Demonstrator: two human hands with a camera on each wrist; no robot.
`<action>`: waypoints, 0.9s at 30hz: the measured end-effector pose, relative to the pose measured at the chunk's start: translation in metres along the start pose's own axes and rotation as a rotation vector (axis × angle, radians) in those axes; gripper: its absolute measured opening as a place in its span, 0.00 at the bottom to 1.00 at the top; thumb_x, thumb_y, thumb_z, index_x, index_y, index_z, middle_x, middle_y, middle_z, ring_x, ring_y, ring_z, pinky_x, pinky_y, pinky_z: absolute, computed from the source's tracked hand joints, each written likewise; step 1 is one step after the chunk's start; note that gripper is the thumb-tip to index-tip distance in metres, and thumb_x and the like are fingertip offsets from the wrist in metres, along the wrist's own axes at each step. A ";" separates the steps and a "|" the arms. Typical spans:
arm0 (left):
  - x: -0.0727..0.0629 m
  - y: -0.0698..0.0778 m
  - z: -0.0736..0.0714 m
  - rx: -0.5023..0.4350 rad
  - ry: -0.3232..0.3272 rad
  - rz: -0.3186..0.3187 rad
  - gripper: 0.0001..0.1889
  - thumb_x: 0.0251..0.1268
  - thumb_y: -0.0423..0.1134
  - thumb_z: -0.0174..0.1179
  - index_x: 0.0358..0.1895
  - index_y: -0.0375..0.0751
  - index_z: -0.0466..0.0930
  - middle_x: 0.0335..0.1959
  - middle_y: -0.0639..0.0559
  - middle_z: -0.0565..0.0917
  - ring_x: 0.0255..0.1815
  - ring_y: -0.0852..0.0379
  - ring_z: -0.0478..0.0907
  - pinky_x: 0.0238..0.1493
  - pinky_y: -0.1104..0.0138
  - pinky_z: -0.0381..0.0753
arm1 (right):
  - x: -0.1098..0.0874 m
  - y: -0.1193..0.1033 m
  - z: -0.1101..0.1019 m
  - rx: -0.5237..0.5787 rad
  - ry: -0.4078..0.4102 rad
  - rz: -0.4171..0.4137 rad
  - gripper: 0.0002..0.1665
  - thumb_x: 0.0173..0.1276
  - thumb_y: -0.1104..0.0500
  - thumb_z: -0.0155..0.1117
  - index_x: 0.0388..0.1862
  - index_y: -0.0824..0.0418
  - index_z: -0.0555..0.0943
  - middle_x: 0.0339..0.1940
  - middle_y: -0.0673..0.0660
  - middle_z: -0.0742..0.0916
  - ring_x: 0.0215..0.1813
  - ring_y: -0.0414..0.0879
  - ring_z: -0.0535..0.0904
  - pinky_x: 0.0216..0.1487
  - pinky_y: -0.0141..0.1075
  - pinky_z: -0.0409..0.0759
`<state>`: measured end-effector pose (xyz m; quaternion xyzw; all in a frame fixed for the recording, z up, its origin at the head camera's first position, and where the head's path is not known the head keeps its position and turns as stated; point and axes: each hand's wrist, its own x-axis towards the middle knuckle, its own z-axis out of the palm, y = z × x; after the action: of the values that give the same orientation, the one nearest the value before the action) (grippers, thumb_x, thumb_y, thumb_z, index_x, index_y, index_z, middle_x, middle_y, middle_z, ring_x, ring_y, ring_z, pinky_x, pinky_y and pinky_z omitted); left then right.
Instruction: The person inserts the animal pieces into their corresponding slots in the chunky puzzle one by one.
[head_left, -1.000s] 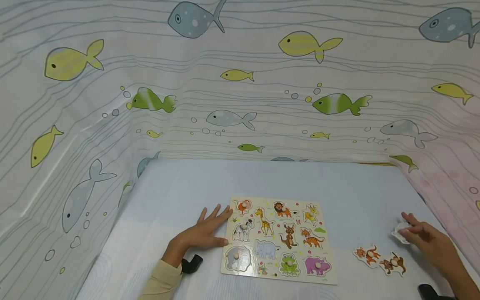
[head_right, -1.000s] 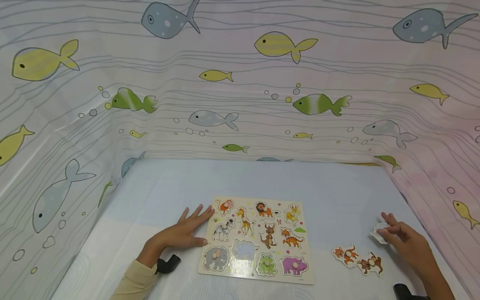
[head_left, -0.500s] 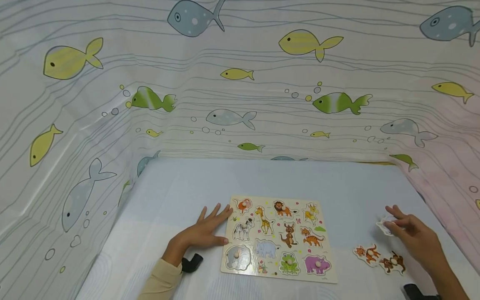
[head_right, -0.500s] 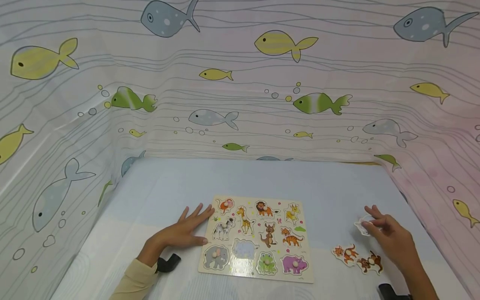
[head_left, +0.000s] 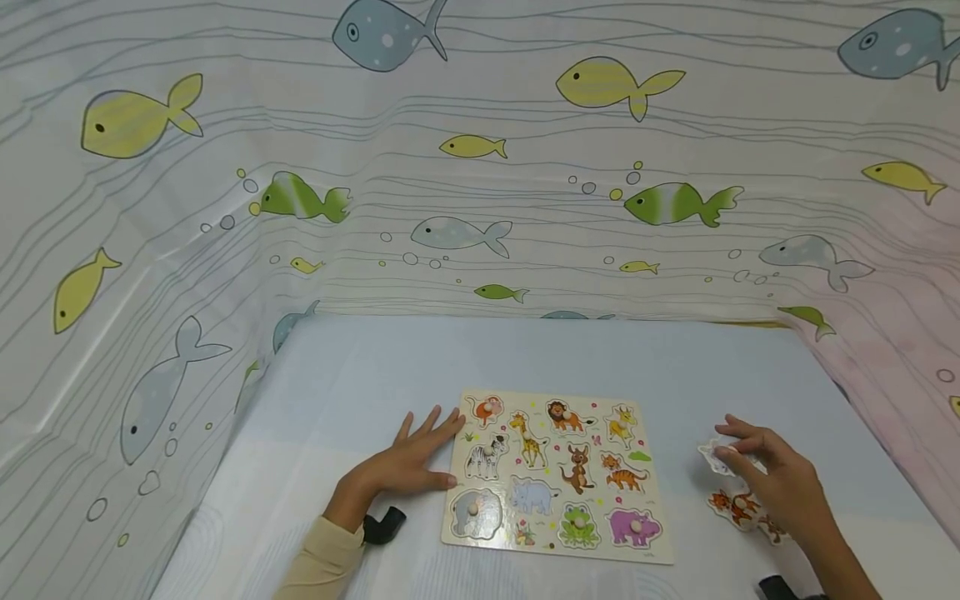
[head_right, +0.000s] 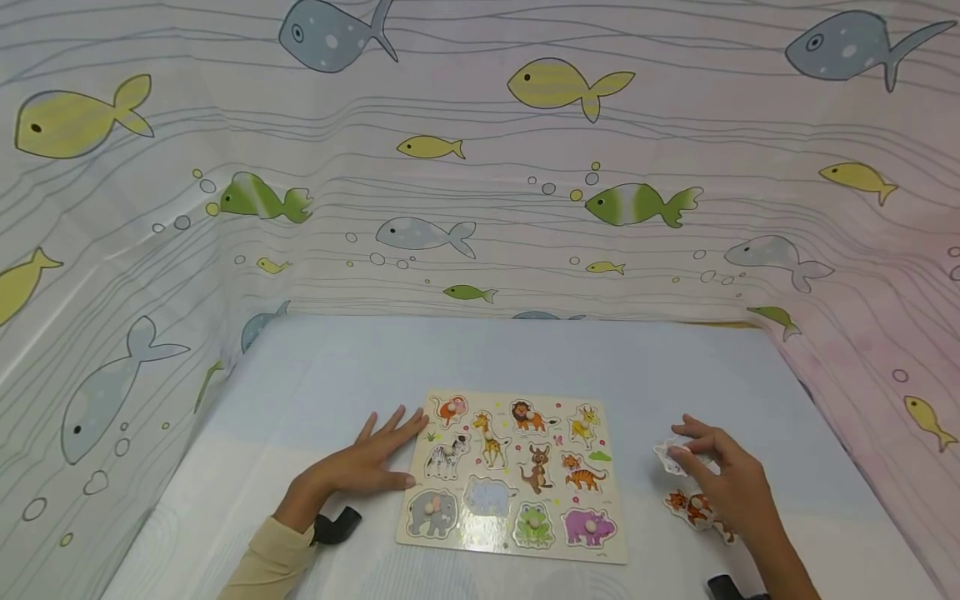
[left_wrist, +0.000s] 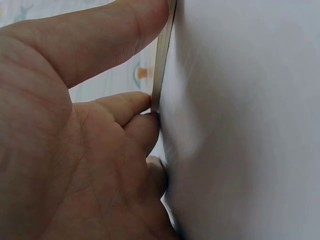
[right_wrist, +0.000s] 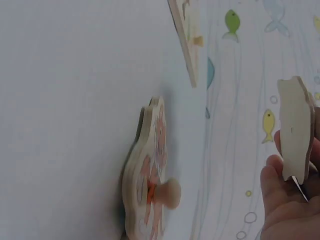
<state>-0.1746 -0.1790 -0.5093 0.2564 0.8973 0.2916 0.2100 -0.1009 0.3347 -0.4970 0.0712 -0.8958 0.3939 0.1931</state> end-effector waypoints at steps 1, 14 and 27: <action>0.000 0.000 0.000 0.000 0.000 0.000 0.50 0.60 0.53 0.67 0.81 0.48 0.49 0.83 0.48 0.49 0.84 0.42 0.33 0.78 0.40 0.21 | 0.000 -0.002 0.003 0.028 -0.004 -0.024 0.11 0.62 0.69 0.71 0.39 0.60 0.79 0.55 0.31 0.83 0.64 0.18 0.71 0.58 0.08 0.66; 0.000 -0.001 0.002 0.011 0.002 0.002 0.50 0.61 0.53 0.67 0.81 0.48 0.48 0.83 0.49 0.49 0.84 0.43 0.33 0.77 0.39 0.21 | 0.003 -0.015 0.032 0.166 -0.063 -0.181 0.19 0.50 0.80 0.71 0.36 0.62 0.84 0.50 0.56 0.84 0.52 0.25 0.81 0.54 0.16 0.77; 0.000 0.001 0.000 0.021 0.003 -0.005 0.49 0.61 0.53 0.67 0.81 0.48 0.49 0.83 0.48 0.49 0.84 0.43 0.33 0.78 0.39 0.21 | 0.010 -0.029 0.051 0.099 -0.142 -0.177 0.18 0.56 0.71 0.74 0.36 0.50 0.80 0.56 0.56 0.89 0.64 0.21 0.74 0.60 0.11 0.67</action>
<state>-0.1742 -0.1779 -0.5087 0.2560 0.9012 0.2819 0.2067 -0.1170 0.2774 -0.5047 0.1872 -0.8768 0.4130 0.1597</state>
